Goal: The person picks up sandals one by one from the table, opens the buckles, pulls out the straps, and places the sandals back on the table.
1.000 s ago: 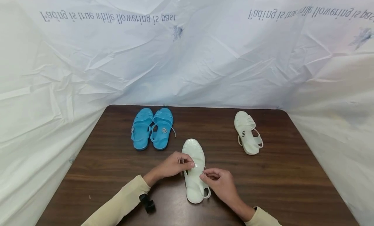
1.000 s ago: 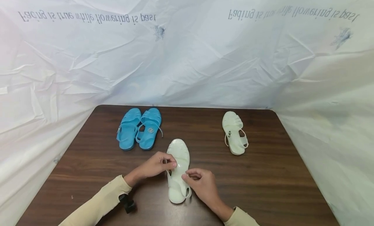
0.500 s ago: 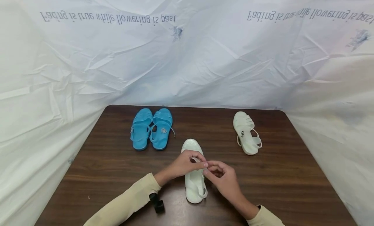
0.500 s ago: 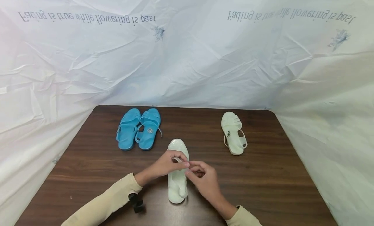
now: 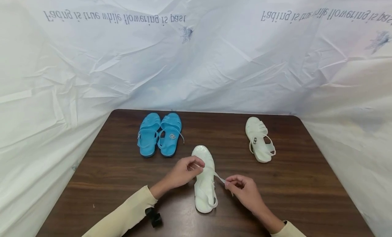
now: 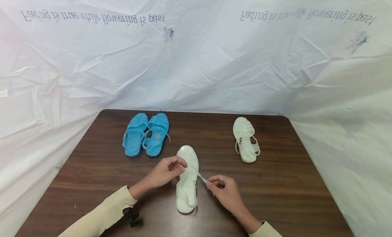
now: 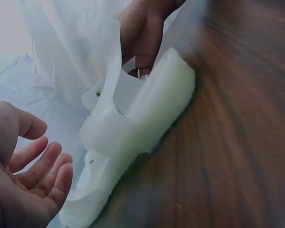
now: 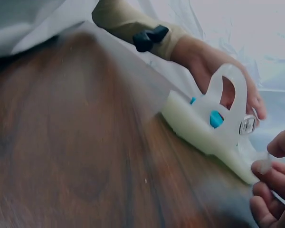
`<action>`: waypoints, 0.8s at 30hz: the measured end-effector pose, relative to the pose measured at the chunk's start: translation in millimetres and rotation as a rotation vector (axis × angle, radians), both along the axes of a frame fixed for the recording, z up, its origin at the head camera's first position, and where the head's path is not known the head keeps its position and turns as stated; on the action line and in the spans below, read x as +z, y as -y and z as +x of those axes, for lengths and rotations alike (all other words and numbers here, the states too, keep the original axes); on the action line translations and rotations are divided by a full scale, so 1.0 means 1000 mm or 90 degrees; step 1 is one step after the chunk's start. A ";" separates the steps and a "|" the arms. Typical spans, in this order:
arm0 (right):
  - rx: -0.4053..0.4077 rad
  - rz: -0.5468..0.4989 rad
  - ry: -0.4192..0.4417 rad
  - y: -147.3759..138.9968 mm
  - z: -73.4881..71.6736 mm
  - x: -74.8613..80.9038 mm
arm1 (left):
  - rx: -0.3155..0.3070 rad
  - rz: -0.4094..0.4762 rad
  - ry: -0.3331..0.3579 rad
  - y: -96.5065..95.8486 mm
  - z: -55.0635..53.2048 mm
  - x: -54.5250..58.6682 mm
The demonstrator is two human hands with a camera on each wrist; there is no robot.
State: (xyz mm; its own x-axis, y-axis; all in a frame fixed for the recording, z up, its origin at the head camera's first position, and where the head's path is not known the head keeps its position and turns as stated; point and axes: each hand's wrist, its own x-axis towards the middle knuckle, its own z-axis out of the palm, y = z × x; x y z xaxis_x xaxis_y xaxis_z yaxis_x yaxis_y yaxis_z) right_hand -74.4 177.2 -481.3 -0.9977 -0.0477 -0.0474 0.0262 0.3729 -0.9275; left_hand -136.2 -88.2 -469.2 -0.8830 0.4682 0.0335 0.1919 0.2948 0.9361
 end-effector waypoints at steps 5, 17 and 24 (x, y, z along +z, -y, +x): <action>0.001 0.085 -0.046 -0.001 -0.003 -0.004 | -0.012 -0.020 0.015 0.010 0.010 -0.001; 0.086 0.182 -0.036 0.022 0.003 0.014 | -0.019 -0.128 0.032 0.020 0.034 -0.003; 0.124 0.194 -0.031 0.032 0.003 0.016 | -0.057 -0.113 0.069 0.025 0.042 -0.004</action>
